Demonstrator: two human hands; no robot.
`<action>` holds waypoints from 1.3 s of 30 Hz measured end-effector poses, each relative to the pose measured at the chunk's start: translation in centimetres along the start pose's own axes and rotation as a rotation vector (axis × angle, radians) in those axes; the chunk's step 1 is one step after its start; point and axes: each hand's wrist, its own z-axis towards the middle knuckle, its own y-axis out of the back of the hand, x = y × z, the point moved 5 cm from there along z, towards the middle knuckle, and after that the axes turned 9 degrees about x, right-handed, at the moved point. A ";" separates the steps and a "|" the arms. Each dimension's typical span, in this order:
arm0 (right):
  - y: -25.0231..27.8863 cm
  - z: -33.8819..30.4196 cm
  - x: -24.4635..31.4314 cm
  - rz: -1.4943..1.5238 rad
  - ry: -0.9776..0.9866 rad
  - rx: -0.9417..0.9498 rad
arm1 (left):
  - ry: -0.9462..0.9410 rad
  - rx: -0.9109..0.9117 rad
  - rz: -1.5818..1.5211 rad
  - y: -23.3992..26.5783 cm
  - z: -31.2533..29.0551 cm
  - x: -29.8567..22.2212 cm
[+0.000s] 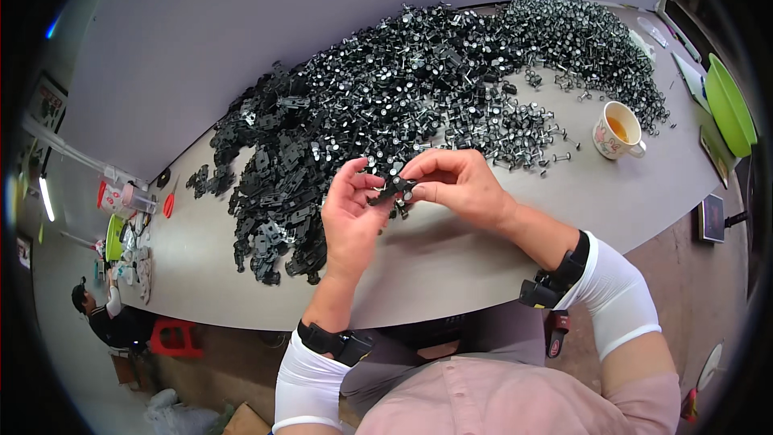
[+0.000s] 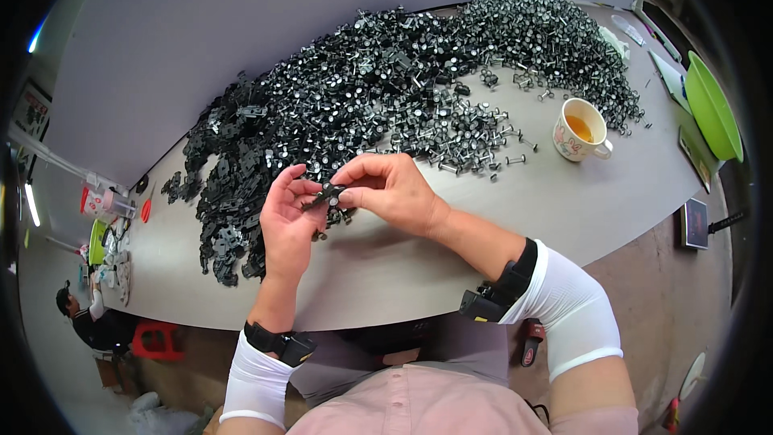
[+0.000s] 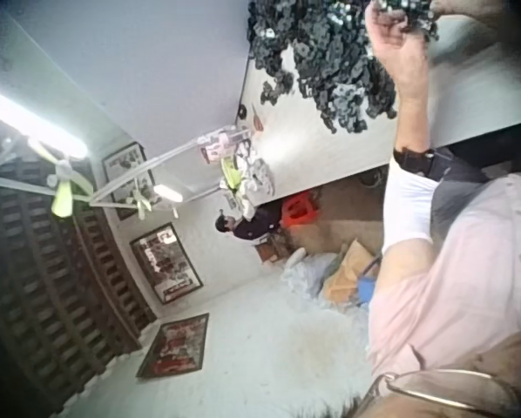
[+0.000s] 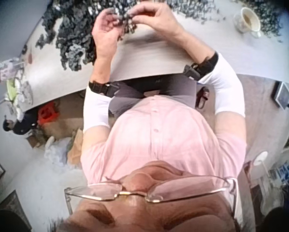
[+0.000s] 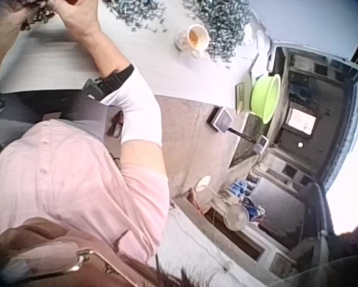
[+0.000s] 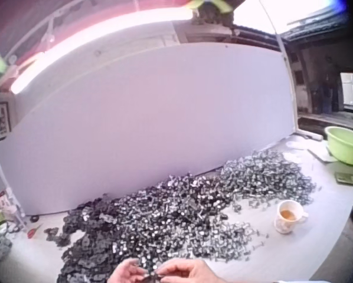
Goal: Assembling small black plastic components at a workbench.
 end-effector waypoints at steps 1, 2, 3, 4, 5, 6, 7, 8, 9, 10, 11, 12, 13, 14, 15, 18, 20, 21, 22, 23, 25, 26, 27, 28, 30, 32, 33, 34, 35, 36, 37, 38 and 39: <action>-0.3 -0.1 0.8 -0.064 0.122 -0.002 | 0.120 -0.028 -0.197 0.5 0.2 0.9; -0.5 -0.4 1.2 -0.111 0.184 0.000 | 0.185 -0.005 -0.435 0.5 0.7 2.0; -0.8 -0.5 1.6 -0.158 0.252 0.002 | 0.247 0.022 -0.670 0.4 1.2 2.9; -0.9 -0.6 1.6 -0.218 0.246 -0.002 | 0.208 0.080 -0.712 0.1 1.3 2.9; -0.8 -0.5 1.5 -0.198 0.241 -0.025 | 0.175 0.105 -0.743 -0.2 1.3 2.9; -0.6 -0.4 1.3 -0.180 0.235 -0.056 | 0.116 0.124 -0.721 -0.8 1.5 2.4; -0.4 -0.3 1.1 -0.161 0.229 -0.086 | 0.056 0.141 -0.698 -1.3 1.7 2.0; -0.1 -0.3 0.9 -0.117 0.201 -0.091 | 0.031 0.163 -0.670 -1.4 1.7 2.1; -0.2 -0.3 1.0 -0.114 0.204 -0.083 | 0.005 0.181 -0.636 -1.3 1.6 2.1; -0.4 -0.3 1.0 -0.110 0.207 -0.074 | 0.000 0.143 -0.631 -1.4 1.6 2.1; -0.5 -0.3 1.2 -0.107 0.210 -0.065 | 0.006 0.129 -0.674 -1.4 1.8 2.2; -0.7 -0.5 1.2 -0.089 0.182 -0.056 | 0.020 0.109 -0.718 -1.3 1.8 2.7; -0.7 -0.5 1.2 -0.108 0.192 -0.061 | 0.034 0.088 -0.762 -1.2 1.7 3.1; -0.7 -0.4 1.2 -0.127 0.201 -0.066 | 0.025 0.100 -0.756 -1.3 1.8 3.3; -0.6 -0.5 1.2 -0.149 0.209 -0.077 | 0.014 0.118 -0.758 -1.5 1.7 2.9; -0.4 -0.5 1.3 -0.234 0.255 -0.067 | -0.002 0.148 -0.755 -2.1 1.5 2.0; -0.3 -0.6 1.6 -0.295 0.264 -0.055 | 0.010 0.135 -0.742 -2.1 1.7 2.5; -0.4 -0.5 1.8 -0.318 0.275 -0.040 | 0.010 0.123 -0.724 -1.9 1.7 2.3; -0.4 -0.4 1.9 -0.267 0.232 -0.051 | 0.008 0.119 -0.718 -2.1 1.6 2.0; -0.3 -0.4 2.0 -0.216 0.189 -0.062 | 0.012 0.147 -0.728 -2.0 1.6 2.1; 0.2 -0.5 2.3 -0.267 0.195 -0.120 | 0.026 0.217 -0.759 -2.1 1.7 2.7; 0.5 -0.6 2.4 -0.364 0.245 -0.161 | 0.015 0.221 -0.714 -2.1 1.6 2.6; 0.9 -0.7 2.6 -0.462 0.293 -0.208 | 0.009 0.228 -0.672 -2.2 1.6 2.6; 0.8 -0.7 3.8 -0.629 0.329 -0.261 | 0.003 0.235 -0.629 -2.2 1.6 2.5; 1.1 -0.6 3.6 -0.617 0.344 -0.271 | 0.001 0.240 -0.568 -2.5 1.4 2.6; 0.7 -0.5 3.5 -0.613 0.376 -0.273 | 0.012 0.259 -0.557 -2.9 1.4 2.7; 0.6 -0.6 3.2 -0.616 0.362 -0.280 | 0.016 0.271 -0.551 -3.2 1.4 2.6; 0.6 -0.7 2.8 -0.619 0.348 -0.287 | 0.015 0.266 -0.574 -3.3 1.4 2.6; 0.5 -0.7 2.5 -0.622 0.333 -0.294 | -0.002 0.267 -0.528 -3.3 1.4 2.6; 0.5 -0.7 2.6 -0.548 0.306 -0.303 | -0.022 0.266 -0.481 -3.1 1.3 2.4; 0.4 -0.7 2.7 -0.577 0.316 -0.297 | -0.041 0.265 -0.435 -3.1 1.3 2.3; 0.4 -0.7 2.8 -0.606 0.326 -0.292 | -0.039 0.261 -0.435 -3.0 1.4 2.4; 0.3 -0.7 2.8 -0.633 0.333 -0.282 | -0.036 0.251 -0.435 -2.9 1.3 2.6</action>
